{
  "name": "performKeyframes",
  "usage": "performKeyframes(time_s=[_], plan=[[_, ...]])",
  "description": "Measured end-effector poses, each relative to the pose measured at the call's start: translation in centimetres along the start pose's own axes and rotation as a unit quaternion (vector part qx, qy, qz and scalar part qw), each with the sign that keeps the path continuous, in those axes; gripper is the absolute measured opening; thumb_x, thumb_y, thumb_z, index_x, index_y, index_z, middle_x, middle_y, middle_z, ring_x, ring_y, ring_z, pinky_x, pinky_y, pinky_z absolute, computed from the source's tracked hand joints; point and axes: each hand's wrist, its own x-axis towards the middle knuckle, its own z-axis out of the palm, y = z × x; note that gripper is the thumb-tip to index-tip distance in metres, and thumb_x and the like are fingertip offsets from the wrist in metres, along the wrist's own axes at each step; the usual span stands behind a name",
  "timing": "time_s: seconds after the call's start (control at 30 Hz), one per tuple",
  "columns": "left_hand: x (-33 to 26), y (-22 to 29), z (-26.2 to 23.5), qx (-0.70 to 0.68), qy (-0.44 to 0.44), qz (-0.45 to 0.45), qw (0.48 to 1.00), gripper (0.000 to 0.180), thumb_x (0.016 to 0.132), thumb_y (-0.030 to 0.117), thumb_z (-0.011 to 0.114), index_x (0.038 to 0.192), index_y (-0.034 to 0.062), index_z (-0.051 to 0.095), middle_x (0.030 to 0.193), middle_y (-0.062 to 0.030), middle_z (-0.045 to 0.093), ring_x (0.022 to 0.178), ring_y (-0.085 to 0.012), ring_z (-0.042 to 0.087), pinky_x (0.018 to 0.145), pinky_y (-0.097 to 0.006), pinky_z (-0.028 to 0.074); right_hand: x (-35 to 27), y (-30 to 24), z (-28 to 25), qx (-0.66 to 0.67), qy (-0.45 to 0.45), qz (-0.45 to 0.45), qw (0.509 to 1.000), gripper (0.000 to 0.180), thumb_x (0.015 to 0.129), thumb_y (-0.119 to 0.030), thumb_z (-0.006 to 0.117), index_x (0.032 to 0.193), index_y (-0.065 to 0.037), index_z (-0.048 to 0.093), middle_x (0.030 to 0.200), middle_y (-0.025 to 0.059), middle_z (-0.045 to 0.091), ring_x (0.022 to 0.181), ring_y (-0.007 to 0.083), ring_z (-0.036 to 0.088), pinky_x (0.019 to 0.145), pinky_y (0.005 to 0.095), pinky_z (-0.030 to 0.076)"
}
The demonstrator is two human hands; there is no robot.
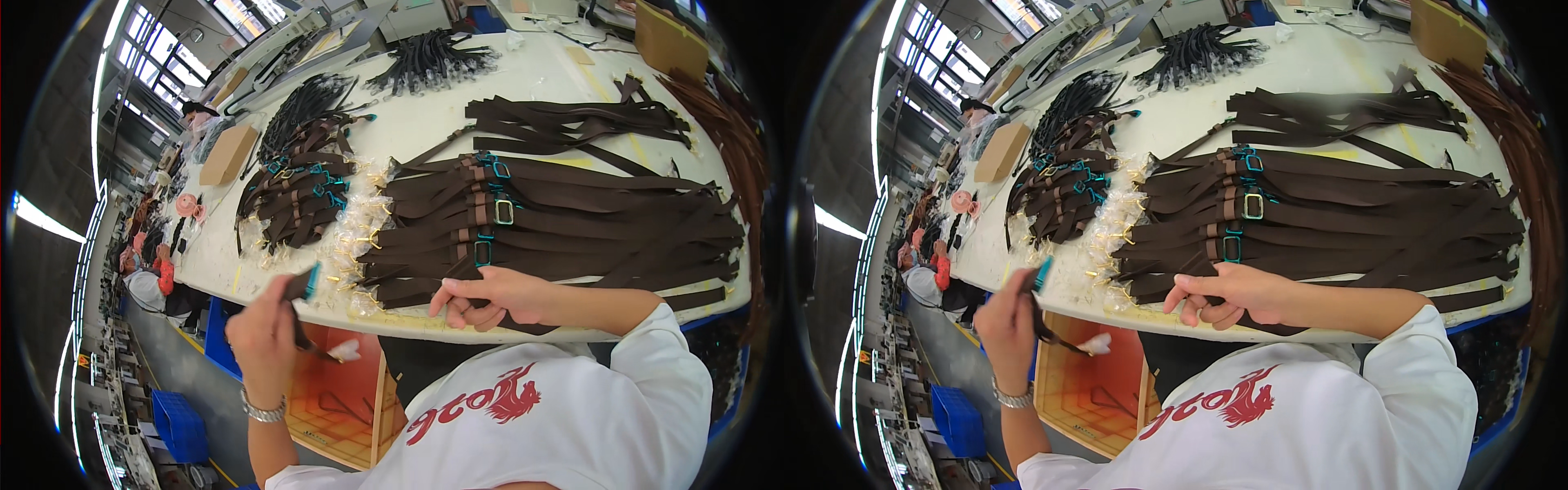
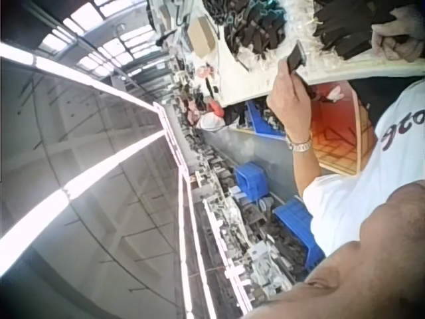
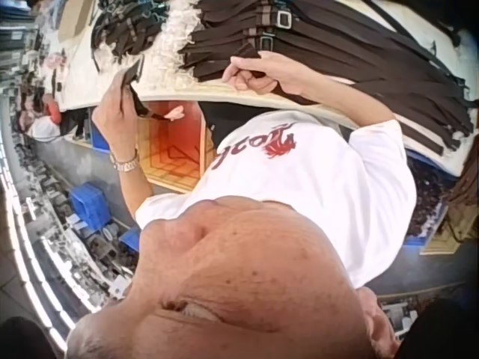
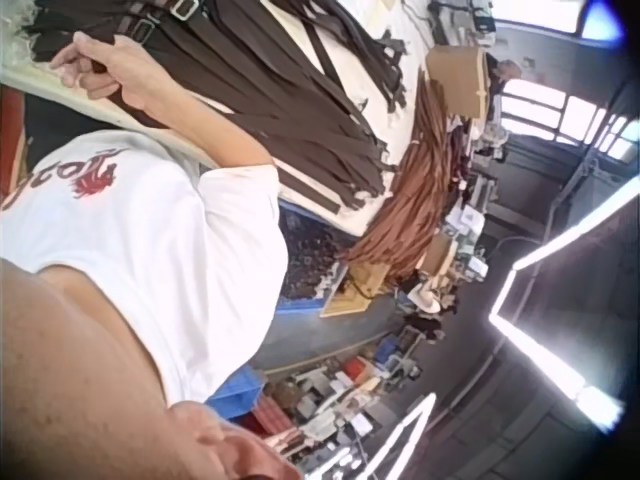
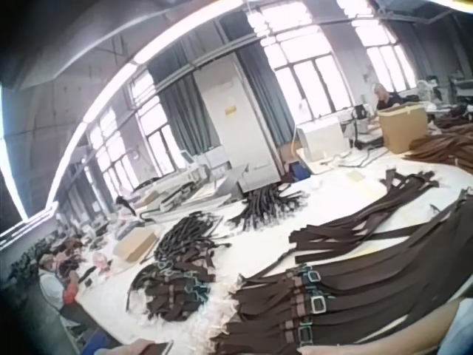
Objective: The person assembles brown fabric belts by threading the strap through a metal buckle and folding the end to secure it. The person handles the belts one at a time, performing the same threading and folding action repeatedly on a workbench in a factory setting.
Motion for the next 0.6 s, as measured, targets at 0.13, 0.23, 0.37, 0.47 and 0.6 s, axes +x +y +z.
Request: performKeyframes(time_s=[0.13,0.23,0.37,0.47,0.6], plan=[[-3.9,5.7,4.1,-0.041,-0.125,0.089,0.987,0.049,0.084,-0.005,0.071,0.132,0.0002,0.069,0.083,-0.0130,0.069,0.063,-0.0285,0.064,0.057,-0.041,0.049,1.6,1.4,1.3,0.037,-0.039,0.022,0.998,0.043,0.110,-0.043,0.063,0.107,0.000,0.067,0.092,0.0090,0.072,0.049,0.0014,0.028,0.042,0.0215,0.022],[-6.3,6.3,7.7,-0.064,-0.098,0.072,0.991,0.046,0.087,-0.006,0.071,0.133,-0.0021,0.068,0.084,-0.0130,0.070,0.064,-0.0284,0.065,0.057,-0.041,0.049,1.8,1.9,2.0,0.052,-0.017,0.000,0.998,0.037,0.106,-0.039,0.071,0.090,-0.007,0.059,0.089,0.0063,0.070,0.049,0.0018,0.029,0.043,0.0219,0.022],[-7.1,7.0,9.7,-0.068,-0.029,0.058,0.996,0.048,0.085,-0.011,0.068,0.131,-0.0022,0.072,0.082,-0.0137,0.070,0.061,-0.0270,0.060,0.057,-0.041,0.046,1.4,3.0,1.0,0.032,-0.004,-0.045,0.998,0.029,0.103,-0.034,0.075,0.093,-0.010,0.064,0.080,-0.0017,0.062,0.053,0.0013,0.031,0.048,0.0240,0.021],[-7.2,7.1,10.3,-0.073,0.000,0.055,0.996,0.052,0.081,-0.014,0.066,0.131,-0.0005,0.072,0.081,-0.0134,0.070,0.060,-0.0264,0.059,0.057,-0.040,0.046,1.1,3.6,1.0,0.027,0.008,-0.045,0.999,0.026,0.103,-0.032,0.075,0.099,-0.009,0.063,0.084,-0.0001,0.064,0.054,0.0011,0.031,0.048,0.0229,0.021],[-7.1,6.8,10.9,-0.086,0.013,0.056,0.995,0.055,0.080,-0.016,0.065,0.132,-0.0005,0.072,0.086,-0.0145,0.073,0.060,-0.0262,0.060,0.057,-0.039,0.047,1.3,3.6,1.0,0.128,-0.030,-0.018,0.991,0.026,0.102,-0.027,0.077,0.104,-0.007,0.061,0.099,0.0044,0.069,0.054,0.0009,0.031,0.045,0.0206,0.023]])
